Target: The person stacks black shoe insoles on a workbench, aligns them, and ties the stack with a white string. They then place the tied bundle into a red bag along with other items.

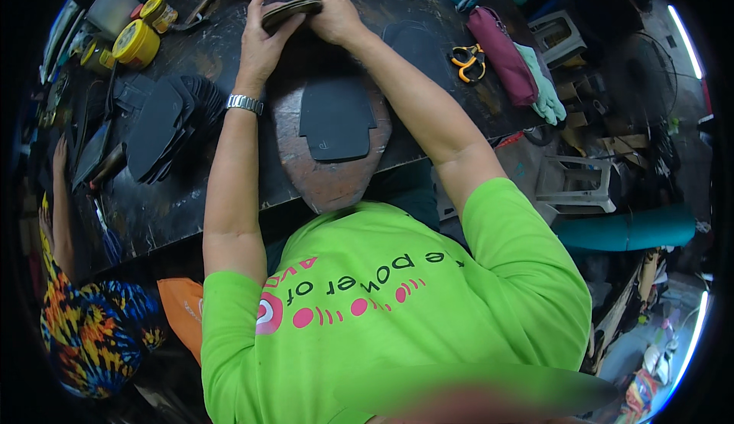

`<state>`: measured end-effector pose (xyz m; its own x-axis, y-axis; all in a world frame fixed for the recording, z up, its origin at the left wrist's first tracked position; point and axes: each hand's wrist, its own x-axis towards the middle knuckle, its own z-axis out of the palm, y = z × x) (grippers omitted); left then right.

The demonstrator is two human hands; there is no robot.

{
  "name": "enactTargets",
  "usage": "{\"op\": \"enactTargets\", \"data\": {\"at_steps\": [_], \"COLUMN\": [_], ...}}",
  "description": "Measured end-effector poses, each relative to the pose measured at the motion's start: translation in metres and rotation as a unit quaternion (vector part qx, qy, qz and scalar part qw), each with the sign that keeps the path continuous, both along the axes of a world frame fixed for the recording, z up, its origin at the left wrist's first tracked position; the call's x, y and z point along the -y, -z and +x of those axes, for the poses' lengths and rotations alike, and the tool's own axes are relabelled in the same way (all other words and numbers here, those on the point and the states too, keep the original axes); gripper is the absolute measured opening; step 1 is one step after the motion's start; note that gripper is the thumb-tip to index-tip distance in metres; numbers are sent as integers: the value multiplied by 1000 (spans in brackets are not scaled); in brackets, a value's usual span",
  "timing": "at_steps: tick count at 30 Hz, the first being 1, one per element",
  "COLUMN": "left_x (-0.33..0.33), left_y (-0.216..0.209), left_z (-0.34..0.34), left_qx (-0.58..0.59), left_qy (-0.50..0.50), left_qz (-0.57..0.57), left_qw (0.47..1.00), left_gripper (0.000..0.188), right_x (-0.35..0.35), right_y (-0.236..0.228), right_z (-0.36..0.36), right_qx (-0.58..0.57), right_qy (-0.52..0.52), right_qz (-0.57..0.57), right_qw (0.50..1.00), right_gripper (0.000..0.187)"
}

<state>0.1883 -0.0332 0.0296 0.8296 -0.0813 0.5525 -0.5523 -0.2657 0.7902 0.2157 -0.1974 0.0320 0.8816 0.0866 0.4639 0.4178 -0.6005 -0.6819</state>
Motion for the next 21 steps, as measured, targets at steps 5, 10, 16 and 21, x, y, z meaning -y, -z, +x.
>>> {"op": "enactTargets", "data": {"at_steps": [5, 10, 16, 21], "left_x": [-11, -26, -41, -43], "left_y": [19, 28, 51, 64], "left_z": [9, 9, 22, 29], "left_qx": [-85, -64, -168, -79], "left_qy": [9, -101, -159, -250], "left_qz": [-14, -268, -258, -103], "left_qw": [996, 956, 938, 959], "left_gripper": [42, 34, 47, 78], "right_x": [3, 65, 173, 269], "right_y": [-8, -17, -32, -60], "right_z": [-8, -28, -40, -7], "right_qx": [-22, -34, 39, 138], "right_qy": [32, 54, 129, 265], "right_qz": [-83, -20, 91, 129], "right_qw": [996, 998, 987, 946], "right_gripper": [47, 46, 44, 72]}}
